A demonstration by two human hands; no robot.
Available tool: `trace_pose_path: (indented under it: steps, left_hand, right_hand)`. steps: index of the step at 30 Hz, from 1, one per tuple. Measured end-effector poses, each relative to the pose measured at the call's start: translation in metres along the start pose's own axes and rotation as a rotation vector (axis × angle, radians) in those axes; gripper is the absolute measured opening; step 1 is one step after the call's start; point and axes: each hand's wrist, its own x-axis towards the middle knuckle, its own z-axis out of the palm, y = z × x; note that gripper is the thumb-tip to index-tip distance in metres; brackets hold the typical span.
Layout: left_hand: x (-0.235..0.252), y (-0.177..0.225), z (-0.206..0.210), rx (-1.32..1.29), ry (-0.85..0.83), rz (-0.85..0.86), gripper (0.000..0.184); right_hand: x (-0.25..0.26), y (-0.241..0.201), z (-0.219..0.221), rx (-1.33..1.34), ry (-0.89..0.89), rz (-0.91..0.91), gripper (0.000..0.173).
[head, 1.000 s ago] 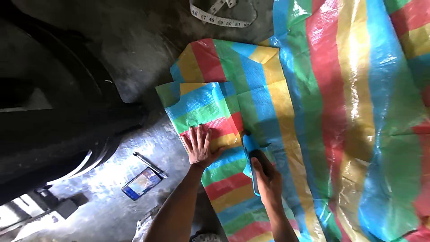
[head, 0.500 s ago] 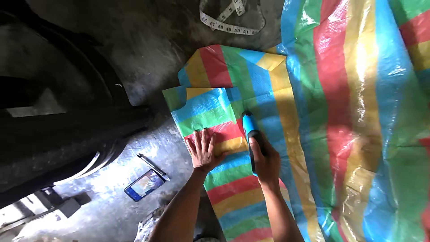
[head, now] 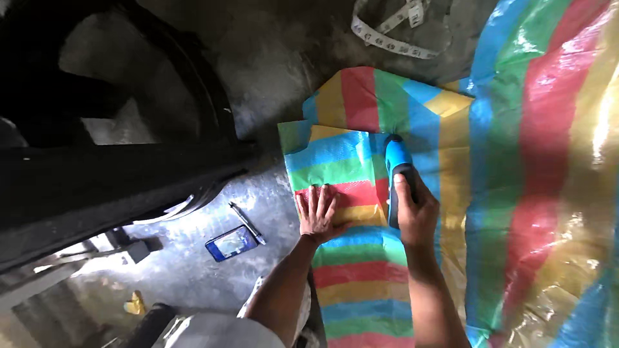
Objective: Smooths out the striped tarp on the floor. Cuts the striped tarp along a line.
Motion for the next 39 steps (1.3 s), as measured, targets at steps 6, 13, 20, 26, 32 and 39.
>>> trace_pose_path:
  steps: [6,13,20,26,32,39]
  left_hand:
    - [0.003,0.002,-0.003,-0.016,-0.024,-0.008,0.083]
    - [-0.001,0.001,0.002,0.007,-0.005,-0.001,0.084]
    - [0.001,0.001,-0.002,-0.047,-0.019,-0.016,0.082]
    - [0.0,0.0,0.002,-0.051,0.008,-0.013,0.082]
    - [0.0,0.0,0.002,-0.074,0.004,-0.02,0.08]
    - [-0.001,-0.001,0.003,-0.066,0.033,-0.002,0.078]
  right_hand:
    - [0.009,-0.003,-0.015,-0.04,-0.061,0.067,0.058]
    - [0.031,-0.013,-0.052,-0.138,-0.214,0.055,0.058]
    - [0.09,-0.036,-0.106,-0.391,-0.472,-0.11,0.05]
    - [0.118,-0.066,-0.119,-0.648,-0.579,-0.39,0.047]
    - [0.132,-0.084,-0.118,-0.825,-0.619,-0.444,0.05]
    - [0.134,-0.085,-0.111,-0.883,-0.634,-0.487,0.054]
